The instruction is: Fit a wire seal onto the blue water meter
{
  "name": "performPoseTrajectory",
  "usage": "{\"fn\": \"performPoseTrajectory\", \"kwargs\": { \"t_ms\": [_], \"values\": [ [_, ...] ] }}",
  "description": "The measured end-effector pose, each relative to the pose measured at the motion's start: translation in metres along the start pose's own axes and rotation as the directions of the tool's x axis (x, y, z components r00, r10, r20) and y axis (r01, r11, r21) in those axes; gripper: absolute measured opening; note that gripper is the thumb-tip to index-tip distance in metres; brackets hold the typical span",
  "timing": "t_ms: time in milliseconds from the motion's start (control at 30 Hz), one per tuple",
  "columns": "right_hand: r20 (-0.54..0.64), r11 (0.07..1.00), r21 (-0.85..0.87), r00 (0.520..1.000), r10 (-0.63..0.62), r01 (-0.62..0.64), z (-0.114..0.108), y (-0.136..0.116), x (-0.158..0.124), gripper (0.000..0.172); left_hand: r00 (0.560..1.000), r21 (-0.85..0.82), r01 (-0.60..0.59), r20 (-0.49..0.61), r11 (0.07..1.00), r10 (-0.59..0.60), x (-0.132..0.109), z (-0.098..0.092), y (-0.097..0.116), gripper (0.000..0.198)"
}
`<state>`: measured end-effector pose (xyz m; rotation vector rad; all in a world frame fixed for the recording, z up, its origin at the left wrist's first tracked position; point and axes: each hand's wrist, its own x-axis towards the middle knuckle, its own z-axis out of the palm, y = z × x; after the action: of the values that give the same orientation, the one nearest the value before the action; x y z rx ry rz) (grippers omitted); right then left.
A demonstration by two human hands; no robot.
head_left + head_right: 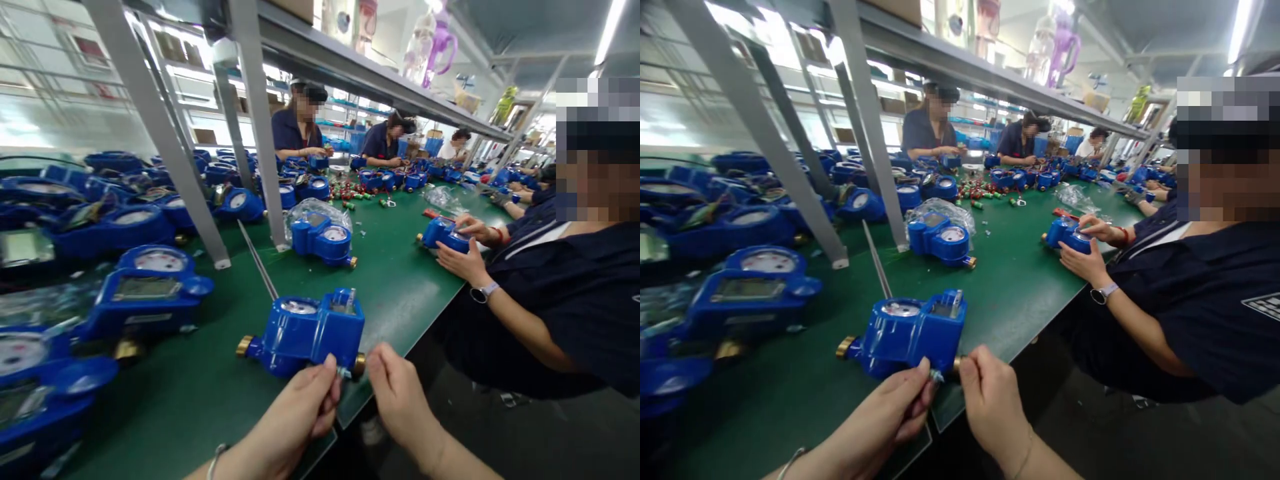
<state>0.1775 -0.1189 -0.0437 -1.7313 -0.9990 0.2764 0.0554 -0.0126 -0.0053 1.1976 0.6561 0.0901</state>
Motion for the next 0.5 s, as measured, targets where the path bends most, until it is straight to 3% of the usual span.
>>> {"fn": "performPoseTrajectory", "kwargs": {
  "t_ms": [67,133,167,233,267,333,400,500],
  "values": [
    [-0.095,0.983,0.163,0.991,0.095,-0.078,-0.002,0.019,0.013,0.032,0.999,0.243,-0.029,-0.010,0.970,0.033,-0.008,-0.004,0.006,0.060],
    [-0.116,0.957,0.277,0.985,0.126,-0.089,0.002,0.038,0.029,0.042,0.973,0.557,-0.200,0.013,0.806,0.232,-0.020,-0.007,0.013,0.058],
    [-0.092,0.942,0.325,0.988,0.123,-0.087,0.006,0.045,0.038,0.049,0.926,0.684,-0.304,0.050,0.663,0.373,-0.026,-0.009,0.016,0.053],
    [-0.016,0.893,0.441,0.993,0.114,-0.095,0.016,0.053,0.054,0.059,0.769,0.837,-0.408,0.101,0.364,0.631,-0.037,-0.010,0.019,0.033],
    [0.025,0.862,0.496,0.994,0.104,-0.102,0.021,0.054,0.060,0.062,0.694,0.885,-0.383,0.086,0.265,0.715,-0.040,-0.010,0.019,0.025],
    [0.104,0.797,0.591,0.992,0.078,-0.125,0.031,0.049,0.068,0.065,0.599,0.944,-0.267,0.006,0.193,0.801,-0.043,-0.009,0.013,0.037],
    [0.169,0.735,0.661,0.984,0.050,-0.151,0.036,0.038,0.069,0.065,0.610,0.960,-0.176,-0.068,0.219,0.789,-0.042,-0.008,0.003,0.057],
    [0.170,0.675,0.724,0.985,0.023,-0.141,0.039,0.020,0.051,0.066,0.708,0.940,-0.151,-0.113,0.307,0.697,-0.042,-0.009,-0.013,0.079]
  ]
}}
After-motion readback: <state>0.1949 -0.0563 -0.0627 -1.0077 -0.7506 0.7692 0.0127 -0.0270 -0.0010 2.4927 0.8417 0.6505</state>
